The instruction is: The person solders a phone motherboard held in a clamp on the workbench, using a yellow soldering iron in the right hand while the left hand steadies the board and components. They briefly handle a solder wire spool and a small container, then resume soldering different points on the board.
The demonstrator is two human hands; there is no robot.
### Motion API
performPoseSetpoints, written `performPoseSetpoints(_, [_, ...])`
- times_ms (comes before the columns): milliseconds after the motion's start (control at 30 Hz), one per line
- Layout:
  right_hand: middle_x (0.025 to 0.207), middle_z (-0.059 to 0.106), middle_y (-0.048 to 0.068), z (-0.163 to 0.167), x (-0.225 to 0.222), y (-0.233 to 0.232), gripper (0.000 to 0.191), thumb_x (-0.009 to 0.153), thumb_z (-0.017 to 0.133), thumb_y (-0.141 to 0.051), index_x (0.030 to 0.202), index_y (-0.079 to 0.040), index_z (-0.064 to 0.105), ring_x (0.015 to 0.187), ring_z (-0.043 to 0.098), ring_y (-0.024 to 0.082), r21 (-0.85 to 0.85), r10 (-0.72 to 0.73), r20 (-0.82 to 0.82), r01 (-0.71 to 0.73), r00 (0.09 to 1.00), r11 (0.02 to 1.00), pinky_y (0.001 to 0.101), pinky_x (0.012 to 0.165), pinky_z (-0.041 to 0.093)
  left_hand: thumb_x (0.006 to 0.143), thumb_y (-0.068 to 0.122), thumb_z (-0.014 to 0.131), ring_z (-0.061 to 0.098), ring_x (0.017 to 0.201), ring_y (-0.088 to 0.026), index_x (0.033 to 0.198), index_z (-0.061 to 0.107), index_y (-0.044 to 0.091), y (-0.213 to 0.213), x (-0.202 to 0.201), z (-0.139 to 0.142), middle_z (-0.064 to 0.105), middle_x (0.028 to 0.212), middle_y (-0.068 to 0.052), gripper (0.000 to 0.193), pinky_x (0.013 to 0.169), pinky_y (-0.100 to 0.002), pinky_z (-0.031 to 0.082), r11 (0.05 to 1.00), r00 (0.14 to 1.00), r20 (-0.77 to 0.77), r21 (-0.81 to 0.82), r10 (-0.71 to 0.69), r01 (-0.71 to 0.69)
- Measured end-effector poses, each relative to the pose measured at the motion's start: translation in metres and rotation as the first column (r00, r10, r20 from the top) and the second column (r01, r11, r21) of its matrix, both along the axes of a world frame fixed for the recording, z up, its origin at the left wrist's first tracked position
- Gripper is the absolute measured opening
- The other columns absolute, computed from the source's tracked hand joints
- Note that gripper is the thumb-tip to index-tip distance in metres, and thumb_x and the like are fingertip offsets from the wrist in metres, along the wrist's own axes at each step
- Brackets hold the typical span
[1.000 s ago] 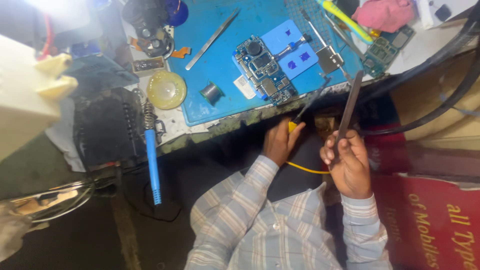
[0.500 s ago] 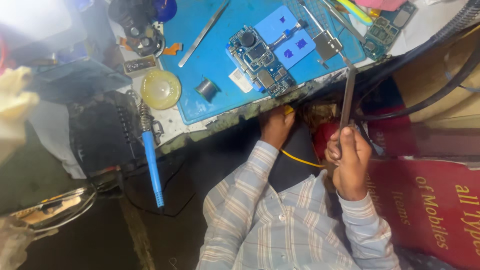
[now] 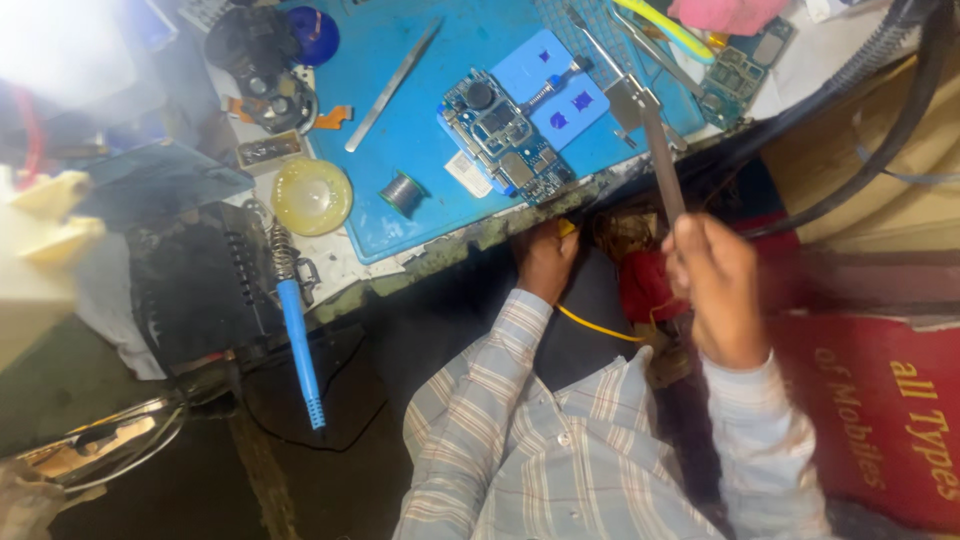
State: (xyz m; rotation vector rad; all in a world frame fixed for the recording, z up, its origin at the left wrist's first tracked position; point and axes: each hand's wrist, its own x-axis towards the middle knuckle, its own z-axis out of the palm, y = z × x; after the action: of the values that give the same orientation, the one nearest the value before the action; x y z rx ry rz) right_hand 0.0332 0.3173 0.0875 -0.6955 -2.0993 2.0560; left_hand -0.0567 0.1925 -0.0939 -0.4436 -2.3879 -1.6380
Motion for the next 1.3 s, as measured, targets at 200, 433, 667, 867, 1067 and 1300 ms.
performPoseSetpoints(200, [0.066,0.039,-0.005,0.005,-0.012,0.008,0.031,0.110,0.053,-0.033,0.092,-0.008,0.052,0.056,0.033,0.002,-0.141,-0.081,-0.068,0.071,0.994,0.988,0.0208,0.049,0.025,0.090,0.020,0.075,0.070,0.082,-0.039,0.098,0.072,0.005,-0.003,-0.001,0.004,0.071,0.088,-0.019,0.018,0.074,-0.046,0.056,0.999,0.995,0.096,0.038,-0.028,0.024])
performPoseSetpoints(433, [0.066,0.040,-0.005,-0.016,0.023,-0.010,0.034,0.110,0.054,-0.033,0.090,-0.006,0.053,0.056,0.035,0.003,-0.105,-0.086,0.002,0.086,0.996,0.991,0.0210,0.049,0.026,0.091,0.026,0.076,0.068,0.084,-0.040,0.097,0.069,0.006,-0.001,-0.004,-0.005,0.068,0.087,-0.018,0.022,0.075,-0.048,0.053,0.982,0.999,-0.035,-0.191,-0.004,-0.003])
performPoseSetpoints(667, [0.065,0.040,-0.006,0.009,-0.007,-0.002,0.036,0.110,0.053,-0.035,0.089,-0.006,0.053,0.054,0.032,0.002,0.074,-0.011,-0.013,0.012,1.000,0.997,0.0208,0.047,0.024,0.088,0.024,0.075,0.067,0.087,-0.039,0.101,0.070,0.007,-0.002,-0.001,-0.001,0.071,0.091,-0.016,0.022,0.080,-0.051,0.051,0.991,0.990,-0.130,-0.111,0.064,-0.078])
performPoseSetpoints(867, [0.064,0.039,-0.006,0.006,-0.004,0.001,0.036,0.111,0.052,-0.035,0.089,-0.007,0.053,0.052,0.033,0.002,-0.012,-0.045,-0.058,0.044,0.997,0.999,0.0207,0.046,0.024,0.083,0.023,0.076,0.067,0.091,-0.041,0.105,0.072,0.003,-0.007,0.002,0.004,0.072,0.096,-0.018,0.029,0.084,-0.053,0.050,0.985,0.978,-0.186,-0.125,0.092,-0.117])
performPoseSetpoints(1067, [0.065,0.041,-0.006,-0.020,0.033,-0.014,0.033,0.110,0.054,-0.032,0.091,-0.006,0.054,0.054,0.034,0.001,-0.010,-0.068,-0.053,0.067,0.996,0.998,0.0205,0.047,0.023,0.083,0.021,0.080,0.066,0.087,-0.041,0.101,0.073,0.004,-0.010,0.004,0.003,0.072,0.092,-0.017,0.026,0.080,-0.053,0.049,0.990,0.999,-0.022,-0.132,0.040,-0.043])
performPoseSetpoints(1300, [0.063,0.042,-0.006,0.006,0.007,0.003,0.036,0.109,0.057,-0.033,0.086,-0.005,0.054,0.052,0.035,0.002,0.208,0.021,0.009,-0.023,1.000,0.978,0.0207,0.046,0.026,0.082,0.023,0.079,0.066,0.086,-0.041,0.103,0.072,0.003,-0.006,0.008,0.006,0.072,0.092,-0.018,0.030,0.080,-0.052,0.049,0.984,0.996,-0.054,-0.156,0.074,-0.082])
